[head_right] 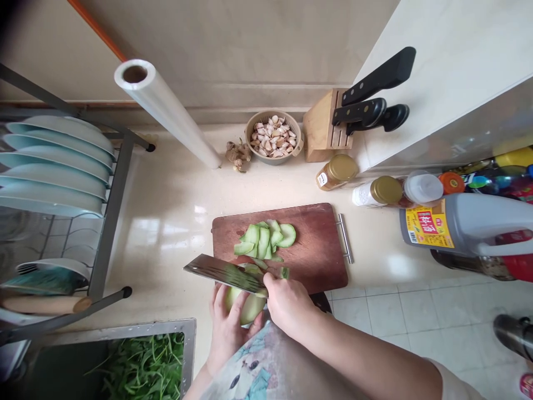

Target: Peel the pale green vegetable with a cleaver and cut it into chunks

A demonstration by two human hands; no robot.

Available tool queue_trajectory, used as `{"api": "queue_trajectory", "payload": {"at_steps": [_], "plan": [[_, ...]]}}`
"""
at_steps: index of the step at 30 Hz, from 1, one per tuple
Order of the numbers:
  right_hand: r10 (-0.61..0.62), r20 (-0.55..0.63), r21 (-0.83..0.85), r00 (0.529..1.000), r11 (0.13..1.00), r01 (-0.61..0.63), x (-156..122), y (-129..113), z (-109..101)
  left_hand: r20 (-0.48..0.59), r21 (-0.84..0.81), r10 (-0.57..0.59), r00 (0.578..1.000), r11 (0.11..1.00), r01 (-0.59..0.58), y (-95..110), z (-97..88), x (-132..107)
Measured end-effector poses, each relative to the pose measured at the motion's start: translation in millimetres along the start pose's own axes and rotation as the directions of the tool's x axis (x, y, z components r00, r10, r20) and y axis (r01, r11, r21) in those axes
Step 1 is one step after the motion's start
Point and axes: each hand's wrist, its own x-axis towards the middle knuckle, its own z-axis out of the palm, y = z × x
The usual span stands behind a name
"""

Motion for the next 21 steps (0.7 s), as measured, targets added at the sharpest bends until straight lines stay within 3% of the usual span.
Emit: {"api": "queue_trajectory", "payload": {"at_steps": [9, 13, 18, 21], "plan": [[-0.031, -0.093, 0.082, 0.995, 0.996, 0.038, 24, 4, 6, 0.063, 0.023, -0.005, 0.998, 1.000, 0.003, 4, -3.4, 2], [-0.057, -0.151, 0.142, 0.987, 0.987, 0.079, 26, 14, 11, 0.115, 0.050, 0.031, 0.993, 0.998, -0.037, -2, -14.5, 3], [-0.049, -0.193, 0.187, 0.980, 0.979, 0.085, 13, 22, 21, 0.236, 0.036, 0.178, 0.955, 0.981, -0.191, -18, -35.7, -2], [-0.059, -0.223, 0.110, 0.973, 0.990, 0.085, -7, 20, 28, 0.177, 0.132, 0.088, 0.980, 0.985, -0.112, -19, -39.8, -15]]}}
